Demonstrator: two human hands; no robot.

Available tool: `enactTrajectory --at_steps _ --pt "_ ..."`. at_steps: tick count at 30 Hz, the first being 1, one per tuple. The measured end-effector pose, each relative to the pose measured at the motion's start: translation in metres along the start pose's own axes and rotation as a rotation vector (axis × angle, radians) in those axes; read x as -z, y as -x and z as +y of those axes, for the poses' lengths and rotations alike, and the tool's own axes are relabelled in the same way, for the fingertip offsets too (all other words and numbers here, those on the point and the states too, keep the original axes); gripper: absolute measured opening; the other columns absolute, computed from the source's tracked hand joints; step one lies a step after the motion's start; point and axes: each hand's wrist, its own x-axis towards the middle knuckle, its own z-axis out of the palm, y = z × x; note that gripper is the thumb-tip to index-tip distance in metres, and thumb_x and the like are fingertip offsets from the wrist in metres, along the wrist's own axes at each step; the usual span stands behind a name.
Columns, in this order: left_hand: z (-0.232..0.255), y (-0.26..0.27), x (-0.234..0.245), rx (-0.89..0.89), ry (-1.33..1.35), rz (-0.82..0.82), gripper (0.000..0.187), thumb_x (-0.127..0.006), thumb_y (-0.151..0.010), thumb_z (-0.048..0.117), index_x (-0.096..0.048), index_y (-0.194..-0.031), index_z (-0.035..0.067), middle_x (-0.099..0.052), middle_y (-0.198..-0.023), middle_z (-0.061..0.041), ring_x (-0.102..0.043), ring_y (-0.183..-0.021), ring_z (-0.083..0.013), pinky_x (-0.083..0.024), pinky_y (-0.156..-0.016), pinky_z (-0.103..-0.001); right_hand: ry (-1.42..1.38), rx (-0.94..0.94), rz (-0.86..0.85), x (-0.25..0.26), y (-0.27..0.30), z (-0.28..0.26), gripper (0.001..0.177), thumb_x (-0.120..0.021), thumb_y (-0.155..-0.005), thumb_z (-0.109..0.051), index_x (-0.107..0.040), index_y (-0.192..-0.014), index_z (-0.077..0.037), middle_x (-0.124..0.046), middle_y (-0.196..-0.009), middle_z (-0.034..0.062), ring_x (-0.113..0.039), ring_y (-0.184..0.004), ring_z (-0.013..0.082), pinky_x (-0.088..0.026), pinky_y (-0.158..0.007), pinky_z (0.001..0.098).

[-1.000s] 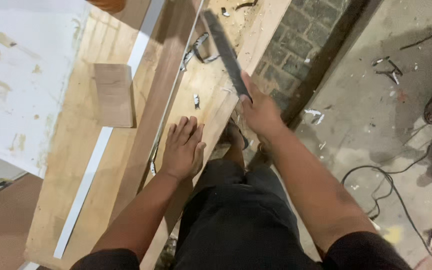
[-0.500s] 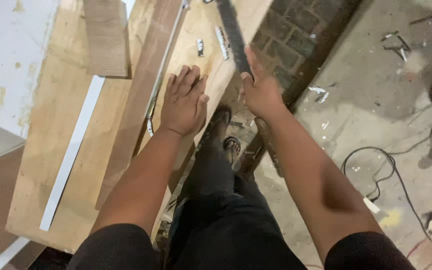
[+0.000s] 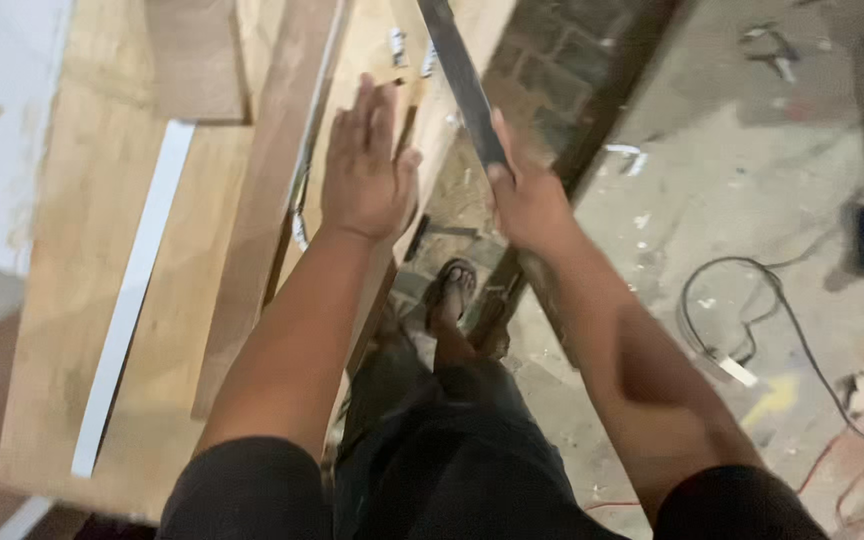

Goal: The person uses a hand file to smooth the surface of a wooden plank on a workbench. They repeatedly scrape the tool along the wood, removing shavings, and occasionally pause to clear debris from the surface.

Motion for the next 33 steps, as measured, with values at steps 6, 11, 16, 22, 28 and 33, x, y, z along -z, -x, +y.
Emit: enactTrajectory --at_steps 6,11,16,22,28,33 --pt "-0.014 0.005 -0.009 -0.054 -0.033 0.064 0.084 -0.053 -0.117 0.038 0.011 -0.169 0.023 0.01 -0.176 -0.016 0.002 -0.167 -0.0332 -0.012 -0.138 -0.055 -0.115 0.077 0.065 -0.053 0.015 0.056 0.081 -0.051 -0.097 -0.051 -0.008 -0.165 -0.036 -0.039 -0.168 0.0123 -0.075 -0.104 0.0254 -0.061 -0.067 0.0386" --pt "-0.015 0.005 -0.005 -0.078 0.031 0.133 0.075 -0.049 -0.123 0.042 0.007 -0.171 0.025 0.014 -0.176 -0.014 0.002 -0.167 -0.0377 -0.013 -0.138 -0.061 0.128 0.095 -0.024 -0.067 -0.004 0.008 0.076 -0.031 -0.097 -0.063 -0.017 -0.168 -0.039 -0.075 -0.1 0.0149 -0.073 -0.084 0.0347 -0.056 -0.074 0.0467" --pt "-0.023 0.003 -0.016 -0.101 0.038 0.225 0.092 -0.061 -0.117 0.04 0.012 -0.171 0.027 0.019 -0.177 -0.009 0.009 -0.167 -0.0321 -0.011 -0.138 -0.06 0.061 -0.114 0.121 -0.072 0.044 0.039 0.065 -0.038 -0.106 -0.039 -0.014 -0.167 -0.042 -0.056 -0.125 0.0053 -0.066 -0.07 0.0201 -0.056 -0.07 0.0381" --pt "-0.022 0.003 -0.017 -0.081 0.021 0.213 0.082 -0.046 -0.118 0.06 0.008 -0.172 0.028 0.021 -0.176 -0.011 0.008 -0.168 -0.0339 -0.01 -0.139 -0.062 -0.051 -0.108 0.081 -0.107 0.035 0.005 0.065 -0.04 -0.11 -0.033 -0.013 -0.168 -0.04 -0.067 -0.092 0.0077 -0.061 -0.064 0.0168 -0.058 -0.059 0.0305" --pt "-0.022 0.004 -0.015 -0.068 0.022 0.239 0.082 -0.034 -0.116 0.068 0.011 -0.171 0.027 0.018 -0.177 -0.01 0.01 -0.168 -0.031 -0.01 -0.139 -0.059 -0.004 -0.182 0.118 -0.094 0.072 0.029 0.066 -0.037 -0.104 -0.04 -0.018 -0.168 -0.042 -0.067 -0.104 0.0061 -0.062 -0.064 0.0161 -0.057 -0.06 0.0303" --pt "-0.018 0.008 -0.019 -0.089 -0.068 0.303 0.087 -0.052 -0.119 0.067 0.001 -0.174 0.026 0.011 -0.178 -0.016 0.003 -0.17 -0.0384 -0.015 -0.142 -0.061 0.058 0.103 0.185 -0.142 0.051 0.071 0.07 -0.039 -0.103 -0.053 -0.019 -0.168 -0.034 -0.073 -0.115 0.0032 -0.058 -0.062 0.0132 -0.053 -0.064 0.0325"
